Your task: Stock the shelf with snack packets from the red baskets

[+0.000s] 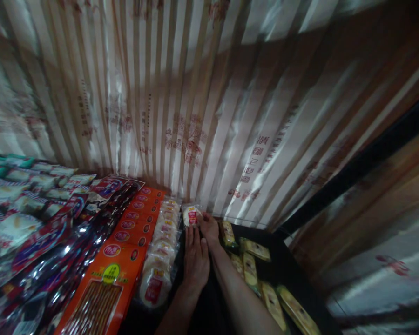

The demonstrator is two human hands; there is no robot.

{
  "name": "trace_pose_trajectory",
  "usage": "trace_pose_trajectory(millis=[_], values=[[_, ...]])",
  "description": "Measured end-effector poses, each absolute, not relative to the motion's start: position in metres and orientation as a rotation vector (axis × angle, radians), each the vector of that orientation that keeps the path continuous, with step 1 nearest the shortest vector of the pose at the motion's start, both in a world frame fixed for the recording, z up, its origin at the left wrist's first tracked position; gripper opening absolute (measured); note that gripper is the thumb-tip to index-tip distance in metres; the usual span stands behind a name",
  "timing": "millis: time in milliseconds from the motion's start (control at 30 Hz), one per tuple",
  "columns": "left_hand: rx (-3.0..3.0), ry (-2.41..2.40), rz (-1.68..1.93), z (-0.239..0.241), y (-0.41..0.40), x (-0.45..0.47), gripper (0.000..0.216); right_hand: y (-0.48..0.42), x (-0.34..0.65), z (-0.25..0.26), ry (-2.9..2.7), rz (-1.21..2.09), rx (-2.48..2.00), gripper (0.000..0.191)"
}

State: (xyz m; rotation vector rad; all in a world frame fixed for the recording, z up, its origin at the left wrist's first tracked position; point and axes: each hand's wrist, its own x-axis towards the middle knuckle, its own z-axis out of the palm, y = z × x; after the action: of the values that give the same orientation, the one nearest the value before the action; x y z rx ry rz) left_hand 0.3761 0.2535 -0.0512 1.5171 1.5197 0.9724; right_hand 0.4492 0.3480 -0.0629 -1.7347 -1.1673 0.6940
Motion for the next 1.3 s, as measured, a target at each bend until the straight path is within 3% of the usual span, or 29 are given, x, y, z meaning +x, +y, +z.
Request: trace_pose_trajectory(millis=[300, 633, 1033, 1300], values=[[1.363, 1.552, 1.093, -0.057, 0.256, 0.381, 0.050, 0.349, 0.437, -0.050, -1.397, 0.489, -2.021, 0.036], [1.301, 1.542, 0.957, -0.048, 0.255, 0.381, 0.056, 0.340, 0.440, -0.042, -1.669, 0.241, -2.169, 0.035], [1.375, 1.565, 1.001, -0.049, 0.249, 0.388, 0.052, 0.333, 0.469, -0.072, -1.313, 0.229, -1.932, 0.049], [1.436, 1.571, 1.052, -0.051, 0.243, 0.391, 0.048, 0.312, 0.515, -0.080, -1.266, 0.218, -1.712, 0.047]])
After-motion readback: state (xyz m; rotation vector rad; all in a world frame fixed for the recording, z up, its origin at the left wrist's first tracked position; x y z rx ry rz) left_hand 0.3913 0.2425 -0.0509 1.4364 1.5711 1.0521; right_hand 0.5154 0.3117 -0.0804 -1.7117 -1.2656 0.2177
